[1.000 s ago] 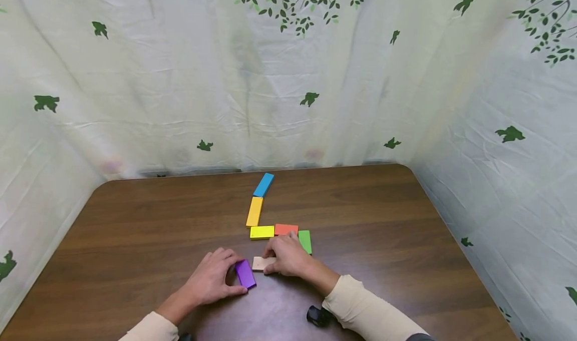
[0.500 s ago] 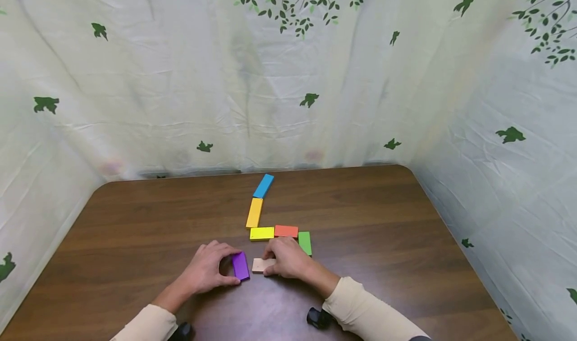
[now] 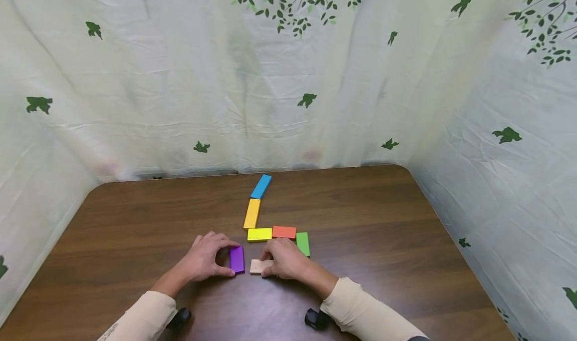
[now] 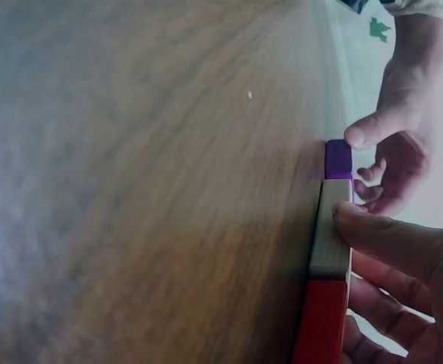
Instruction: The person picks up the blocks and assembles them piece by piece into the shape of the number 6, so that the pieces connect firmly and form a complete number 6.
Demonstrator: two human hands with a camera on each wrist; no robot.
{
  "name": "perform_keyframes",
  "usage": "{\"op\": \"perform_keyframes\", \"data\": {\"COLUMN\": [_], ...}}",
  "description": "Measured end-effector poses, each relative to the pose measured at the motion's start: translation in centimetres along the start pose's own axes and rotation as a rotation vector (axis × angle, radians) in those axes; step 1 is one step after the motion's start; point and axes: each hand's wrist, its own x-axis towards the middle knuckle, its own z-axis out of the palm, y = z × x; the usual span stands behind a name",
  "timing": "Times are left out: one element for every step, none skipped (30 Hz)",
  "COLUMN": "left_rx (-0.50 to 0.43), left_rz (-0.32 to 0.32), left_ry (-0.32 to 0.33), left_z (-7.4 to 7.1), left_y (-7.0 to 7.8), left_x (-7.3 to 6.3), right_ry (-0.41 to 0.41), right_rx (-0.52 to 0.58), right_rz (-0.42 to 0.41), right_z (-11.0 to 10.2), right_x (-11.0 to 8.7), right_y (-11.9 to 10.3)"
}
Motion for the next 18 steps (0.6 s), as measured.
{"op": "perform_keyframes", "data": {"left_rx": [0.0, 0.0, 0.002, 0.003, 0.003, 0.002, 0.002, 0.0, -0.002, -0.004, -0.006, -0.006, -0.007, -0.007, -0.006, -0.007, -0.007, -0.005], "left_rz": [0.005, 0.008, 0.019, 0.021, 0.022, 0.02, 0.013, 0.009, 0.005, -0.007, -0.01, -0.012, -0.012, -0.011, -0.013, -0.014, -0.01, -0.009], "left_ry": [0.001, 0.002, 0.006, 0.009, 0.009, 0.007, 0.002, -0.004, -0.01, -0.02, -0.026, -0.03, -0.032, -0.033, -0.032, -0.03, -0.028, -0.025], "left_z": [0.0, -0.1, -0.1, -0.2, -0.2, -0.3, -0.4, -0.5, -0.6, -0.6, -0.7, -0.8, -0.8, -0.9, -0.9, -0.9, -0.9, -0.9], "left_y": [-0.1, -0.1, -0.2, -0.3, -0.4, -0.4, -0.5, -0.6, -0.6, -0.7, -0.7, -0.8, -0.8, -0.8, -0.9, -0.9, -0.9, -0.9], "left_x": [0.2, 0.3, 0.4, 0.5, 0.6, 0.7, 0.9, 0.9, 1.0, 1.2, 1.3, 1.4, 1.5, 1.6, 1.7, 1.8, 1.9, 2.0], "right_ry": [0.001, 0.001, 0.004, 0.006, 0.008, 0.009, 0.01, 0.011, 0.012, 0.009, 0.007, 0.006, 0.004, 0.002, 0.001, 0.0, 0.001, 0.002], "right_rx": [-0.003, -0.004, -0.007, -0.009, -0.011, -0.01, -0.012, -0.011, -0.01, -0.005, -0.002, 0.003, 0.006, 0.011, 0.013, 0.015, 0.015, 0.014], "right_rz": [-0.001, -0.003, -0.006, -0.008, -0.009, -0.009, -0.009, -0.007, -0.006, -0.002, 0.001, 0.003, 0.006, 0.007, 0.007, 0.007, 0.007, 0.006], "right_z": [0.0, 0.0, 0.0, 0.0, 0.0, 0.0, 0.0, -0.1, -0.1, 0.0, 0.0, 0.0, 0.0, 0.0, 0.0, 0.0, 0.0, 0.0], "right_x": [0.0, 0.0, 0.0, 0.0, 0.0, 0.0, 0.0, 0.0, 0.0, 0.0, 0.0, 0.0, 0.0, 0.0, 0.1, 0.1, 0.1, 0.1], "right_y": [0.0, 0.0, 0.0, 0.0, 0.0, 0.0, -0.1, -0.1, -0.1, -0.1, -0.1, -0.1, -0.1, 0.0, 0.0, 0.0, 0.0, 0.0]}}
